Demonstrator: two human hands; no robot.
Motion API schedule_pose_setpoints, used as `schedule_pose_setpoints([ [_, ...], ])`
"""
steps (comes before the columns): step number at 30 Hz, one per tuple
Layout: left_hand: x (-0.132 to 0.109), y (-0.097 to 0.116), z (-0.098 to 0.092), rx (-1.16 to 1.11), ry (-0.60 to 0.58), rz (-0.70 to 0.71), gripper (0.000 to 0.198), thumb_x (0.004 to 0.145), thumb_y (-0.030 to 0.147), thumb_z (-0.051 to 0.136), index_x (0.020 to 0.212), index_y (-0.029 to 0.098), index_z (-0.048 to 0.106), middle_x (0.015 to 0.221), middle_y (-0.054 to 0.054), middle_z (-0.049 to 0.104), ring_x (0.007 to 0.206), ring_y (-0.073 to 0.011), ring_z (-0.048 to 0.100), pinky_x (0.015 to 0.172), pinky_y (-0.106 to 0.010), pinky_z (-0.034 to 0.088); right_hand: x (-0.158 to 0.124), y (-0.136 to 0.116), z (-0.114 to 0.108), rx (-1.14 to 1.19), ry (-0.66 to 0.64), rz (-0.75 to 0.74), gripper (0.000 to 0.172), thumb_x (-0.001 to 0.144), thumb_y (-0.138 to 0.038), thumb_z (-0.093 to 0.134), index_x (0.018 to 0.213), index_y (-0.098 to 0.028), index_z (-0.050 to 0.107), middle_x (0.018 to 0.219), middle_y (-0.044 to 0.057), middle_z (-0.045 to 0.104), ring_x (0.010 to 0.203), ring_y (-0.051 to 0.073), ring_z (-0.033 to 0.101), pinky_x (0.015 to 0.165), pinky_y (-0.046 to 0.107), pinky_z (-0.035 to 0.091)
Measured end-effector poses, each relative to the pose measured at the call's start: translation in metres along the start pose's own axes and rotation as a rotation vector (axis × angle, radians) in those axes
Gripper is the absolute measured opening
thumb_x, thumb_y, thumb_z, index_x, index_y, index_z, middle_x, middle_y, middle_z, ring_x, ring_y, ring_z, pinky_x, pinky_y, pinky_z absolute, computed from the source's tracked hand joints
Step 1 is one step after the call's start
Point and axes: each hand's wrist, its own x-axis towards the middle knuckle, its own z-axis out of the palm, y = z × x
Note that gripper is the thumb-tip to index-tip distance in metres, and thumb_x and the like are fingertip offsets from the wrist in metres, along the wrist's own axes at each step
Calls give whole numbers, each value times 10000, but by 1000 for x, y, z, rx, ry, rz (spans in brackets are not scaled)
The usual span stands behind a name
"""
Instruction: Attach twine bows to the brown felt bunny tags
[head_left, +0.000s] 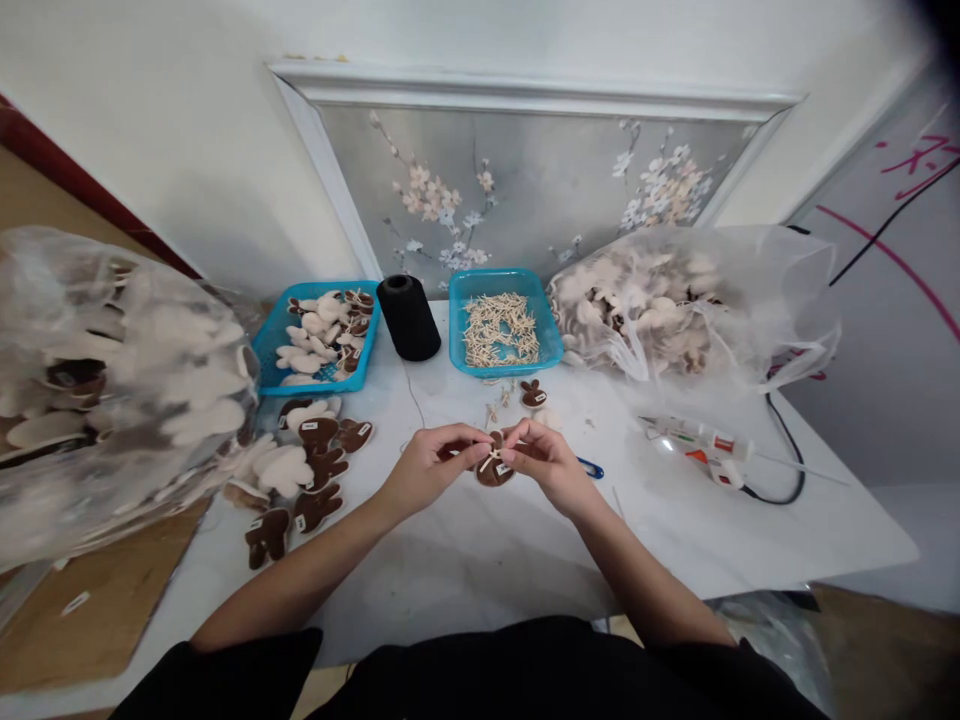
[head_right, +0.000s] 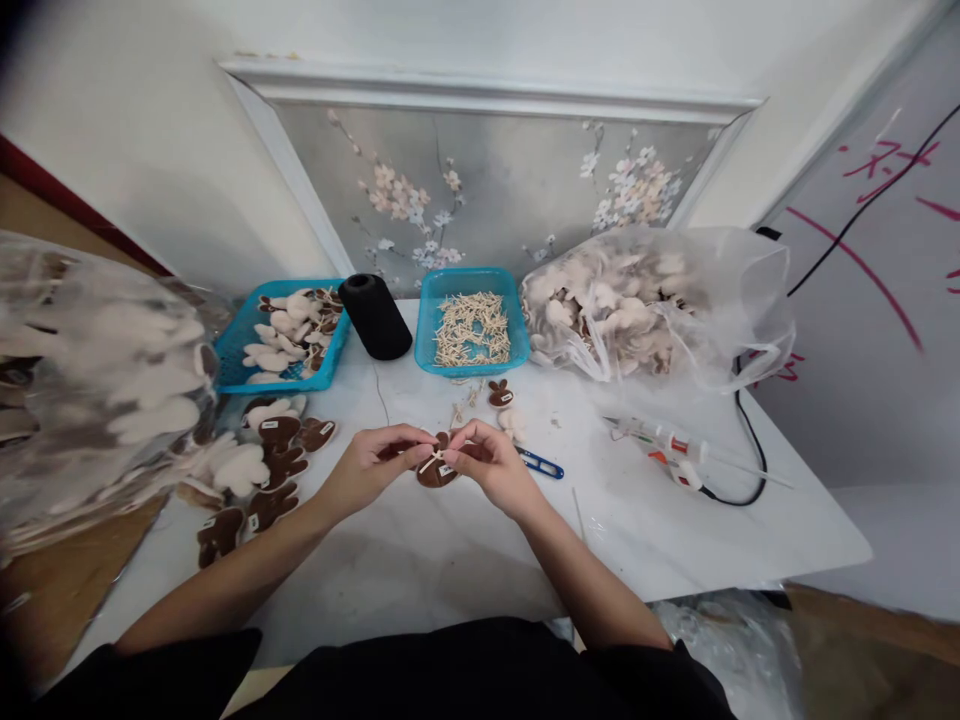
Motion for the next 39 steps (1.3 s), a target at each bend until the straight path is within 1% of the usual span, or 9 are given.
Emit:
schedule_pose_setpoints([
  [6,7,4,6,21,-36,42,200,799,348,617,874,180,697,796,-27,699,653,-122,612,584,-204,495,-3,-5,0,11,101,75,342,654,-379,749,798,-204,493,835,-8,617,664,139,627,607,275,500],
  [17,29,13,32,32,-59,114,163,800,322,617,789,166,663,717,-7,665,621,-109,593,564,-189,483,-15,-3,-16,142,302,-61,347,638,-307,759,873,-225,517,826,-25,577,647,99,573,616,229,484],
  [22,52,17,41,-6,-80,117,176,792,341,625,810,168,657,727,-8,662,636,-115,602,585,-204,498,-18,-6,-28,178,411,-61,435,641,-350,751,1004,-239,538,861,7,601,695,130,589,646,259,497],
  [26,101,31,47,-61,15,194,232,771,378,637,846,159,645,743,-19,662,646,-125,609,590,-224,516,-25,4,-47,141,510,-108,438,658,-362,742,1038,-237,563,797,-5,605,648,126,589,630,262,480],
  [30,178,58,54,-36,100,397,267,775,391,612,891,151,630,779,-29,658,703,-130,614,644,-234,520,-33,24,-61,-107,618,-72,302,703,-457,682,788,-171,630,606,-6,582,569,127,531,580,253,424],
  [32,215,72,59,43,-13,448,263,770,369,611,902,143,637,832,-46,671,745,-139,621,656,-233,514,-35,30,-63,-223,644,-31,355,728,-506,638,654,-160,602,552,-5,561,508,111,480,527,238,375],
  [34,245,82,64,174,-112,429,281,773,365,590,924,133,639,811,-57,677,692,-142,621,568,-220,494,-36,31,-62,-296,644,-15,425,759,-545,584,580,-160,561,496,-14,515,463,98,436,493,229,337],
  [36,266,88,68,405,-150,415,289,800,358,547,961,137,641,791,-53,683,625,-131,613,516,-208,461,-35,30,-59,-342,631,-7,477,787,-575,528,545,-164,527,450,-26,460,435,90,402,472,224,314],
  [39,283,90,70,670,-139,396,266,800,351,546,919,149,672,739,-49,685,581,-136,602,547,-226,451,-32,29,-56,-384,607,24,514,796,-607,486,528,-169,499,426,-35,421,405,82,370,438,218,285],
])
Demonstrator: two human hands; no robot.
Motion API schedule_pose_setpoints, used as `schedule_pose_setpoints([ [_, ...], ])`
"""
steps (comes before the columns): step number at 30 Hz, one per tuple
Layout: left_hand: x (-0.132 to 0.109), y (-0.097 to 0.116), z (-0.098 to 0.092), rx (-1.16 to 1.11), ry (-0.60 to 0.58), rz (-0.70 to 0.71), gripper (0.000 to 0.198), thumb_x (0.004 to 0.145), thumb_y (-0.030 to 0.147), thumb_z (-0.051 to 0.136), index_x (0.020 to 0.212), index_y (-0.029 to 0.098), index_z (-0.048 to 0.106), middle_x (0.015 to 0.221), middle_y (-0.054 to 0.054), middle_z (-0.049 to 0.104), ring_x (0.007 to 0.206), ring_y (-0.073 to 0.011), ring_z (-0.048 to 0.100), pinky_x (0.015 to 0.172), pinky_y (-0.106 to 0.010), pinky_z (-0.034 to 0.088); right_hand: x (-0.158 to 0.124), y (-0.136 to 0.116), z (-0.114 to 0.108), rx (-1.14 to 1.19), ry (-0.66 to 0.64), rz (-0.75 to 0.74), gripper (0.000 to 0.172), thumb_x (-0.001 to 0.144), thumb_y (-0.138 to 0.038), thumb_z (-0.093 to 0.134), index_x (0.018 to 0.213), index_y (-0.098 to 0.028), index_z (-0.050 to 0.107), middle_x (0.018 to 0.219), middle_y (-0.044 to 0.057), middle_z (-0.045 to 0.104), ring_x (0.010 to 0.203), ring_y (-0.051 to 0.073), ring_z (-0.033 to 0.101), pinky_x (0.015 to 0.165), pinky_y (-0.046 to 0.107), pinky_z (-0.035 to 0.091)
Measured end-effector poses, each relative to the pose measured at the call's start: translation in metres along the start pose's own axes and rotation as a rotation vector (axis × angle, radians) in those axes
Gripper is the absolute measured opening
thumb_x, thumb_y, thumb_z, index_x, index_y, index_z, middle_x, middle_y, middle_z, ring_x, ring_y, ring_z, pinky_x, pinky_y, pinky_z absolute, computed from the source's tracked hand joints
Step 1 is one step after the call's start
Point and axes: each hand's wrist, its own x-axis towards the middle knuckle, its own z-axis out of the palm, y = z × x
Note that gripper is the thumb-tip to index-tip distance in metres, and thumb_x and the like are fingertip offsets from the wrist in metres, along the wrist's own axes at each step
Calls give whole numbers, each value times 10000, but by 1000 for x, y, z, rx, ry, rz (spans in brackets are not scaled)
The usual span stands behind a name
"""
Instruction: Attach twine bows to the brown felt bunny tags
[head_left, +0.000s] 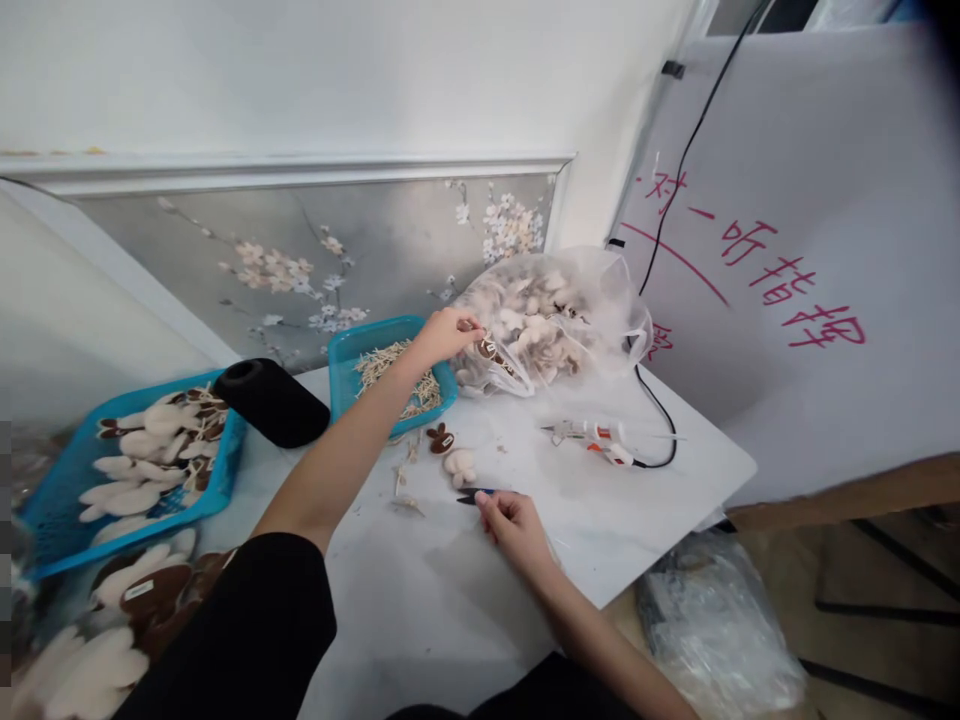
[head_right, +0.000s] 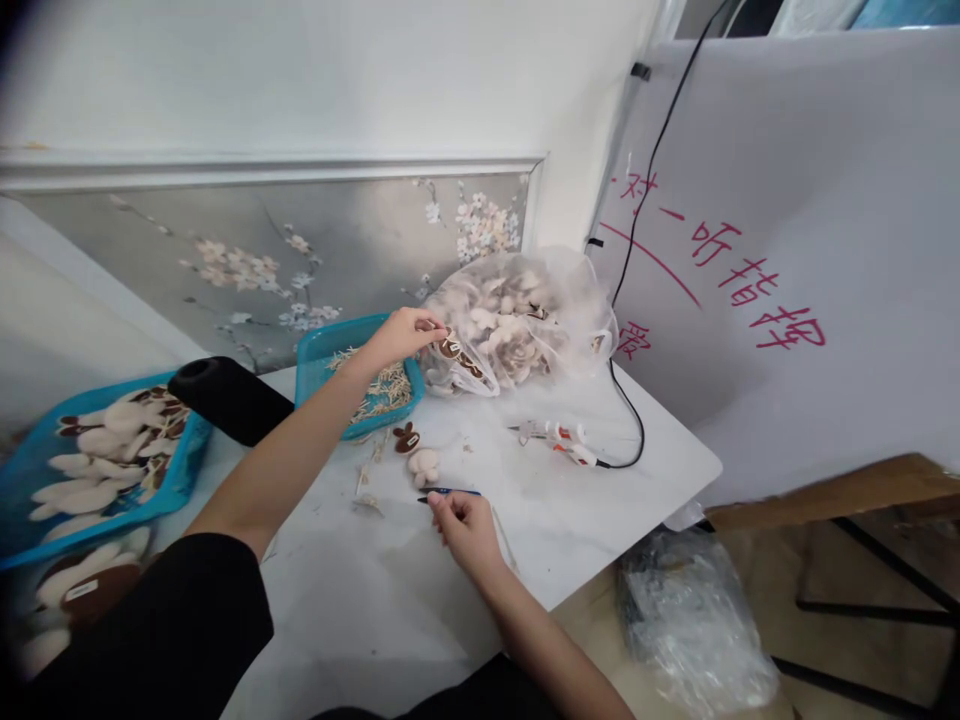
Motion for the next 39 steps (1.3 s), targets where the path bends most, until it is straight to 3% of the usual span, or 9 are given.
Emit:
schedule_pose_setpoints([
  [8,-19,-2,7,243,6,-96,265,779,389,568,935,220,701,1100,-84,630,958,-258,592,816,-313,429,-1,11,0,-75,-40,-80,492,821,-577,478,552,-168,526,437,-21,479,423,92,417,457,215,312],
  [12,-40,7,-1,330,52,-121,408,886,456,408,1200,256,575,1251,-95,524,1011,-284,567,853,-371,408,-4,12,-2,-110,-35,-85,480,827,-556,481,546,-169,523,453,-18,487,439,94,413,462,215,301],
  [14,-56,7,-2,324,138,-57,423,918,423,362,1284,254,490,1238,-95,525,1003,-260,569,853,-353,406,-7,12,-3,-122,-30,-93,466,829,-540,488,551,-168,527,460,-19,485,445,93,407,465,215,295],
  [17,-93,-3,8,245,247,106,381,943,360,316,1198,194,546,1163,-96,559,998,-213,565,861,-304,406,-11,12,-5,-137,23,-120,441,834,-504,498,553,-166,523,471,-23,464,466,95,397,480,218,296],
  [21,-149,-30,45,296,-33,177,280,887,349,453,1059,196,612,1053,-82,614,986,-207,577,815,-282,439,-6,10,-10,-125,127,-169,366,824,-480,524,645,-162,560,540,-20,484,514,103,411,512,224,322],
  [26,-175,-59,77,285,-89,144,202,856,236,506,1006,181,629,1026,-90,639,953,-204,606,796,-287,469,5,-1,-21,-173,169,-227,302,802,-457,561,855,-163,606,650,-5,549,576,115,462,560,231,372],
  [32,-187,-65,76,198,-31,243,238,850,162,498,1043,173,638,1107,-85,639,1060,-194,582,938,-335,455,-7,-3,-51,-498,417,-283,341,831,-490,502,854,-167,610,597,-15,530,537,118,453,569,238,375],
  [36,-227,-50,73,3,147,326,239,861,180,493,1043,187,647,1123,-70,637,1047,-166,595,928,-315,490,-1,9,-69,-875,451,-129,422,821,-500,493,1069,-180,611,814,39,634,661,164,554,634,272,389],
  [39,-262,-39,72,-118,122,301,199,849,219,537,998,193,666,1093,-68,643,987,-159,624,885,-290,520,14,12,-71,-1031,418,21,459,815,-475,514,1181,-203,564,901,56,647,780,210,591,658,289,396],
])
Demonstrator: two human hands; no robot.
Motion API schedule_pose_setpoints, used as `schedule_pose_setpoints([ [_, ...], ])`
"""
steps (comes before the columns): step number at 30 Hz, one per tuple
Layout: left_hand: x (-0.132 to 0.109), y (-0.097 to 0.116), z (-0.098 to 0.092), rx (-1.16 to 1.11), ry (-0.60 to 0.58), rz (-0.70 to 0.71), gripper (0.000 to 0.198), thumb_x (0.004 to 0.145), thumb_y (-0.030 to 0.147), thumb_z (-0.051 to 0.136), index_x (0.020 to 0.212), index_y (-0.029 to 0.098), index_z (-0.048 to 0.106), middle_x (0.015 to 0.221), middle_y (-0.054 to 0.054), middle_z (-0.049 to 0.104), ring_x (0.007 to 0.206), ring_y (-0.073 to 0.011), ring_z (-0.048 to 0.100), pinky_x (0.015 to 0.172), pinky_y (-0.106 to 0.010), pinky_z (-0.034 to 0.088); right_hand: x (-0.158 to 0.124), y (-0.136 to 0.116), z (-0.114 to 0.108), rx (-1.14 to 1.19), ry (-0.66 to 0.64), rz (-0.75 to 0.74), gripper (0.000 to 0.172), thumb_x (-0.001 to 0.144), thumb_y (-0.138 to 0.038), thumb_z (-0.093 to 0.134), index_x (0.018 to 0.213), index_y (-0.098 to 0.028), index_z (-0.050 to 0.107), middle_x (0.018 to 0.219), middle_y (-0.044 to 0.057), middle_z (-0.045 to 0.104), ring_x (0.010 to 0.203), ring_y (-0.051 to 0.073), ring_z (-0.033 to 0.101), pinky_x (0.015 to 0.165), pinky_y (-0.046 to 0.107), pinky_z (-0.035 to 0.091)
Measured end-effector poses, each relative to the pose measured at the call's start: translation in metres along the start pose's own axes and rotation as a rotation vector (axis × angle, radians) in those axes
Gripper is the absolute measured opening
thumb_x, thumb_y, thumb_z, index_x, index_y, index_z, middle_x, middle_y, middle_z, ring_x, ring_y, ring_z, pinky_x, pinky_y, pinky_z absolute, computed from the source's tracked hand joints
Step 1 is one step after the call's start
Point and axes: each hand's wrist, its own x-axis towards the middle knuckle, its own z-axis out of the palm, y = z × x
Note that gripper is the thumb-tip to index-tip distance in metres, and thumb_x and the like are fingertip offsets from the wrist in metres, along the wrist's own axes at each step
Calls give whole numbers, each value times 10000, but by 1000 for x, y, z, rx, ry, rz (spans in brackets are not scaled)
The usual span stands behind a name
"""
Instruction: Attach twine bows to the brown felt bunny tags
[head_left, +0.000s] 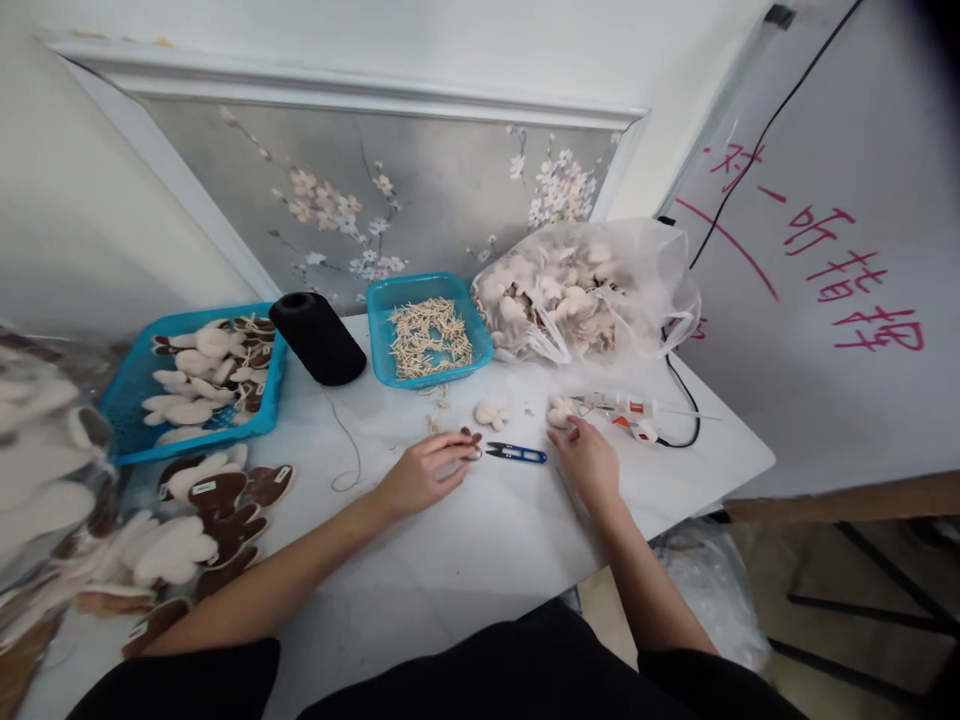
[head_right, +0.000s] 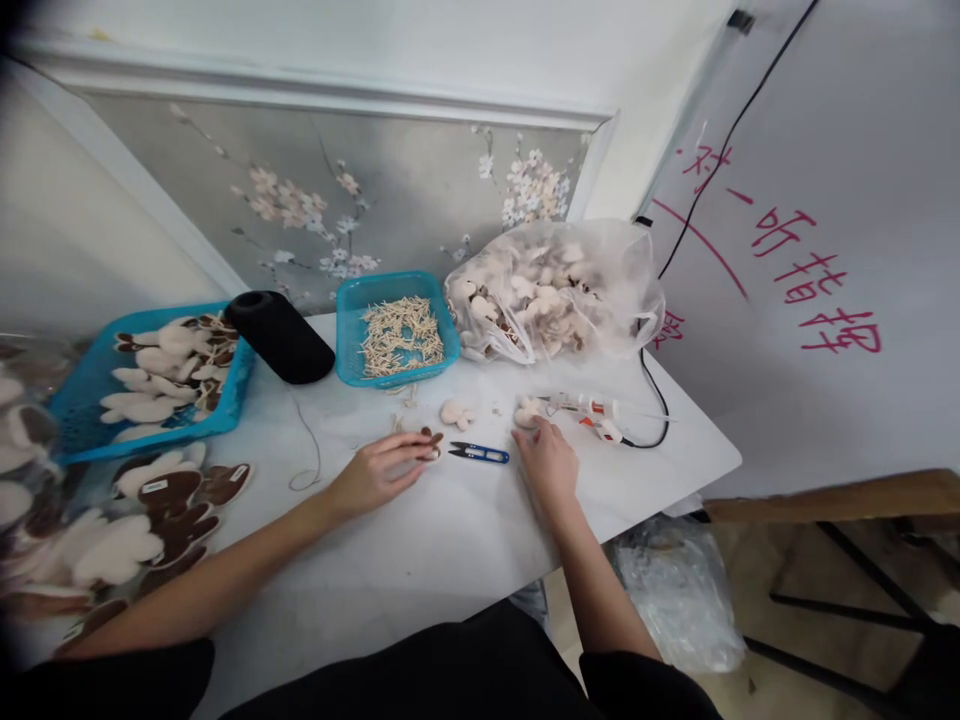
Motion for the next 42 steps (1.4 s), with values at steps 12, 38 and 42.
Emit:
schedule_pose_setpoints([
  [12,-35,10,7,-619,4,-772,426,688,324,709,1062,174,570,1070,-88,659,1002,-237,635,882,-391,518,-27,19,-4,422,247,-70,412,837,-528,459,731,-156,598,644,23,565,590,145,495,577,258,411],
  [38,-36,26,14,-885,109,-961,280,731,389,673,864,174,551,767,-21,714,798,-178,685,800,-321,543,-55,2,8,352,-37,-91,424,615,-547,675,490,-156,568,454,17,564,464,158,527,435,235,370],
  [42,-35,29,14,-902,102,-956,283,716,382,689,846,169,556,732,-20,711,785,-192,690,782,-333,559,-59,-3,13,269,-82,-77,494,617,-598,636,423,-176,467,416,20,521,419,143,486,402,230,338],
])
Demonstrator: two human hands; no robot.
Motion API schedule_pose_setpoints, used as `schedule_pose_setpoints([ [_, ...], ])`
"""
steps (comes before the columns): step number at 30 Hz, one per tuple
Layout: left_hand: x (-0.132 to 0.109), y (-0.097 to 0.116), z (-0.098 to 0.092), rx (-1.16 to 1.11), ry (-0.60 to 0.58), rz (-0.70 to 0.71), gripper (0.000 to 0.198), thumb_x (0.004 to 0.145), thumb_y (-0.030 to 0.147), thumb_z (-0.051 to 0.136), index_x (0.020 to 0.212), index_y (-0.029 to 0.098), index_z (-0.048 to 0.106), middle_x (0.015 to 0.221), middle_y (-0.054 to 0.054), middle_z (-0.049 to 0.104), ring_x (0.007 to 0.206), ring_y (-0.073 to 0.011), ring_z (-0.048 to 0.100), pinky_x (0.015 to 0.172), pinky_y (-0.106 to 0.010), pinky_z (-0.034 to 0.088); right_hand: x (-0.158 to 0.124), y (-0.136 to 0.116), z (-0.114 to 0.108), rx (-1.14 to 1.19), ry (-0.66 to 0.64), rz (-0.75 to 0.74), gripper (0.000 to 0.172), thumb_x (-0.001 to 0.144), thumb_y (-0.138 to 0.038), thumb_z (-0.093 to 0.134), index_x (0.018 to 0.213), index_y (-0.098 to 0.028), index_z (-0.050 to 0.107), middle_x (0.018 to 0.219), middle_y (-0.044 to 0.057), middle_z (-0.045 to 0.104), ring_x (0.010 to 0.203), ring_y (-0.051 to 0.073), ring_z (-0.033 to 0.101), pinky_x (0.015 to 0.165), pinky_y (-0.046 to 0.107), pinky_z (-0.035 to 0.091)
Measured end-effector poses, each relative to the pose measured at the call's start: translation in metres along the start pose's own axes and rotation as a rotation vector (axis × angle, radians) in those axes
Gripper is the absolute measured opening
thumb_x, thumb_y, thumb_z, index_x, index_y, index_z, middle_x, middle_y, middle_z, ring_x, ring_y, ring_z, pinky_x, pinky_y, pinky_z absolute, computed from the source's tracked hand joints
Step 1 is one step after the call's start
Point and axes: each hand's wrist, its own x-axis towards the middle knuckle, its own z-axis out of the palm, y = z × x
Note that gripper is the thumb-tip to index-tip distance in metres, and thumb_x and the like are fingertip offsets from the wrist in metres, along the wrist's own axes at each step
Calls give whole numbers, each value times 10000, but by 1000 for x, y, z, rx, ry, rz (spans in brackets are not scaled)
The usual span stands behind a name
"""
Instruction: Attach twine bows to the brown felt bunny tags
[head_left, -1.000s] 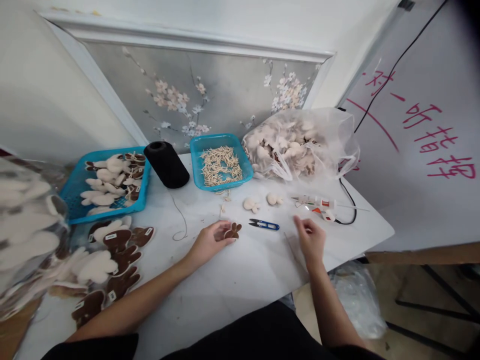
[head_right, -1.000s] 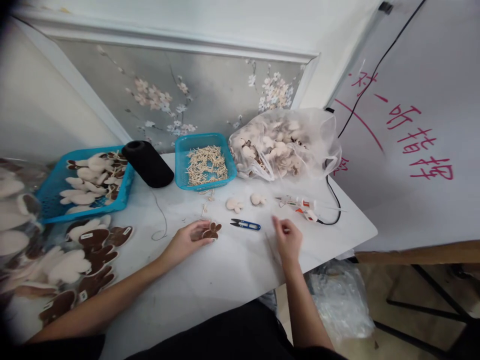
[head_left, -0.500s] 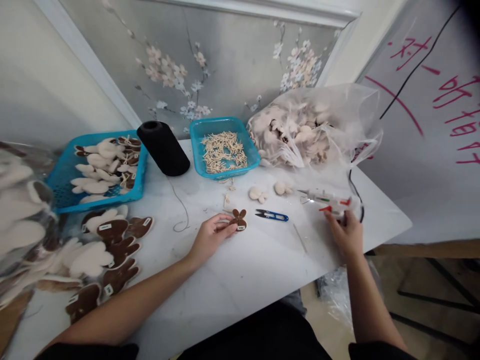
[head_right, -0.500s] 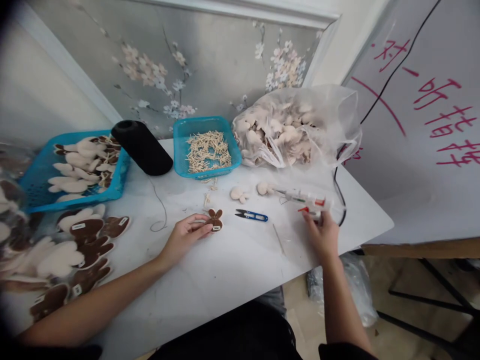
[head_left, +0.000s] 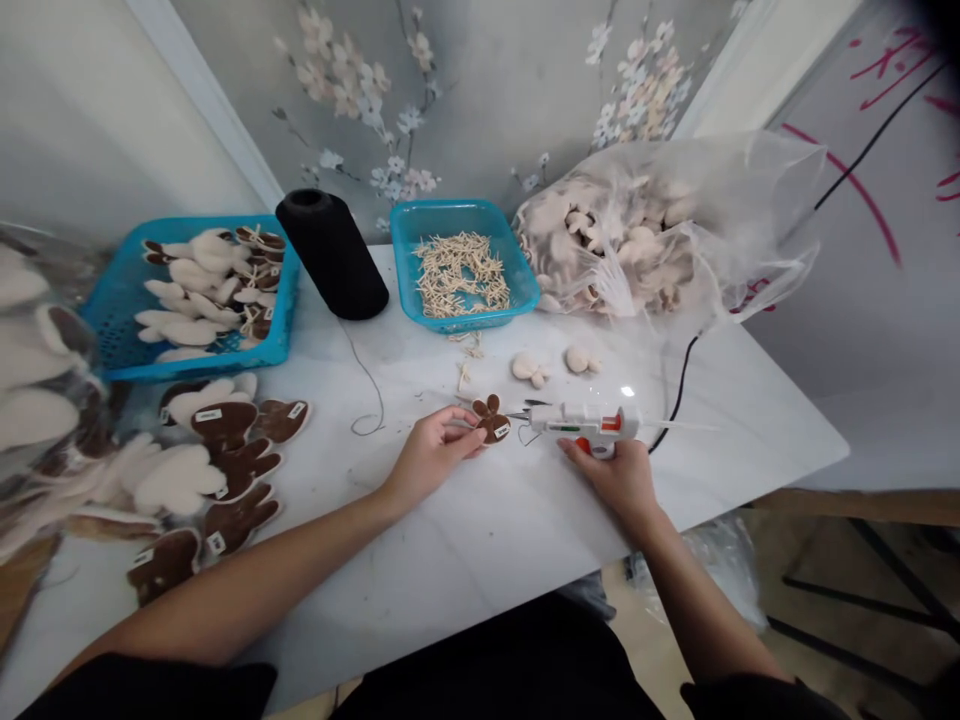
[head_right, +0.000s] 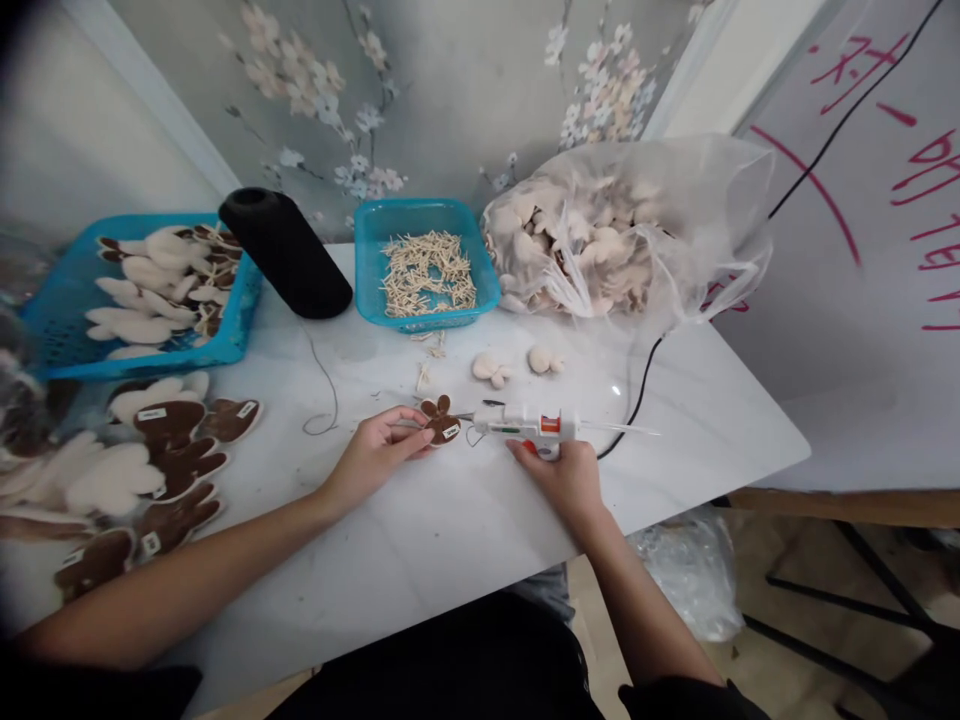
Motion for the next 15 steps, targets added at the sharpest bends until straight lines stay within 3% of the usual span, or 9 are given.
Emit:
schedule_pose_setpoints([
  [9,2,-1,1,-13,-30,-4,274,719,371,693,835,168,551,736,-21,712,740,-185,696,752,-323,572,0,-1,5,-163,25,-84,534,658,-575,568,375,-227,277,334,6,414,343,119,415,381,236,298],
  [15,2,-5,-1,-19,-50,5,280,736,379,683,865,170,547,763,-26,717,757,-192,698,742,-320,574,-1,-3,3,-165,-19,-78,498,675,-537,552,381,-228,295,338,10,422,356,134,445,386,238,293],
])
